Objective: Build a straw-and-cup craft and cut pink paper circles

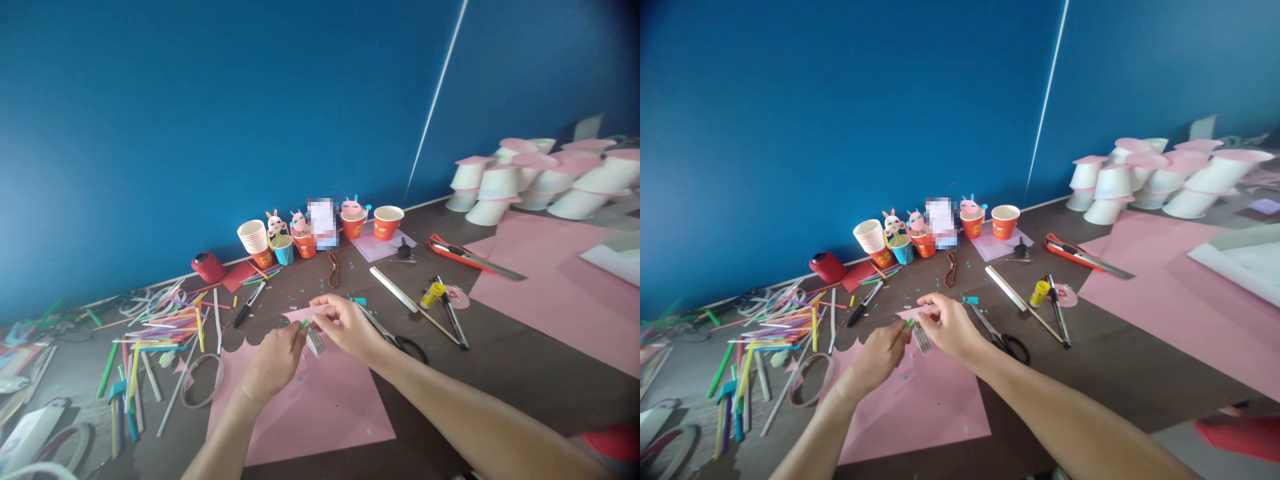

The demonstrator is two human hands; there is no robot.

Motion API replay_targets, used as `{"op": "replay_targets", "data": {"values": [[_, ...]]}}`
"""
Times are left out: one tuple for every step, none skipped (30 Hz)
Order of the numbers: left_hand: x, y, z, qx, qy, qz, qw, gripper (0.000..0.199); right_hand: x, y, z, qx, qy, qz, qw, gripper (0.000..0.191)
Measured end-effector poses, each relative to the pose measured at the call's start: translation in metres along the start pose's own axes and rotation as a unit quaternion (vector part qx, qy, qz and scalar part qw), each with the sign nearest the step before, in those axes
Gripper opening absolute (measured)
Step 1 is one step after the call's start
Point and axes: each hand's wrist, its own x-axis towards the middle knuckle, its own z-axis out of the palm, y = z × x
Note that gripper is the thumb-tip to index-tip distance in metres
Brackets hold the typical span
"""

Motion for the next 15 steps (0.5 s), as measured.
{"op": "replay_targets", "data": {"values": [[-0.0005, 0.0007, -0.0012, 0.008, 0.0, -0.001, 1.0, 0.031, -0.0002, -0.0002, 0.0001, -0.002, 0.002, -0.001, 1.0, 0.024], [-0.0007, 0.0011, -0.0021, 0.014, 0.0, -0.002, 1.0, 0.031, -0.0005, -0.0004, 0.0002, -0.001, 0.003, -0.002, 1.0, 0.024], [-0.0009, 0.0012, -0.0028, 0.018, -0.001, -0.004, 1.0, 0.031, -0.0008, -0.0006, 0.0002, 0.003, 0.002, -0.001, 1.0, 0.024], [-0.0008, 0.0011, -0.0032, 0.02, -0.002, -0.004, 1.0, 0.032, -0.001, -0.0008, 0.0003, 0.006, 0.001, 0.0, 1.0, 0.024], [-0.0007, 0.0006, -0.0033, 0.021, -0.003, -0.004, 1.0, 0.032, -0.0012, -0.001, 0.0004, 0.009, -0.003, 0.002, 1.0, 0.024], [-0.0004, 0.0, -0.0032, 0.02, -0.002, -0.004, 1.0, 0.032, -0.0013, -0.001, 0.0005, 0.012, -0.008, 0.004, 1.0, 0.024], [-0.0002, -0.0006, -0.003, 0.019, -0.002, -0.003, 1.0, 0.031, -0.0013, -0.0009, 0.0007, 0.015, -0.013, 0.007, 1.0, 0.024], [0.0, -0.0012, -0.0028, 0.017, -0.003, -0.003, 1.0, 0.031, -0.0012, -0.0006, 0.0011, 0.019, -0.018, 0.009, 1.0, 0.024], [0.0002, -0.0015, -0.0026, 0.016, -0.003, -0.004, 1.0, 0.03, -0.0012, -0.0001, 0.0015, 0.025, -0.022, 0.012, 0.999, 0.025], [0.0004, -0.0016, -0.0026, 0.014, -0.004, -0.005, 1.0, 0.03, -0.0011, 0.0007, 0.0021, 0.031, -0.025, 0.016, 0.999, 0.026], [0.0005, -0.0014, -0.0027, 0.01, -0.006, -0.006, 1.0, 0.029, -0.0009, 0.0016, 0.0027, 0.037, -0.026, 0.02, 0.999, 0.026], [0.0007, -0.0012, -0.003, 0.005, -0.007, -0.006, 1.0, 0.029, -0.0007, 0.0028, 0.0032, 0.041, -0.024, 0.022, 0.999, 0.027], [0.0009, -0.0011, -0.0034, -0.002, -0.009, -0.004, 1.0, 0.029, -0.0003, 0.0039, 0.0034, 0.043, -0.019, 0.021, 0.999, 0.028], [0.0012, -0.0013, -0.0039, -0.013, -0.011, -0.001, 1.0, 0.03, 0.0002, 0.0049, 0.0032, 0.039, -0.012, 0.017, 0.999, 0.029], [0.0014, -0.0019, -0.0045, -0.027, -0.015, 0.002, 1.0, 0.031, 0.0009, 0.0057, 0.0025, 0.031, -0.002, 0.011, 0.999, 0.03]]}}
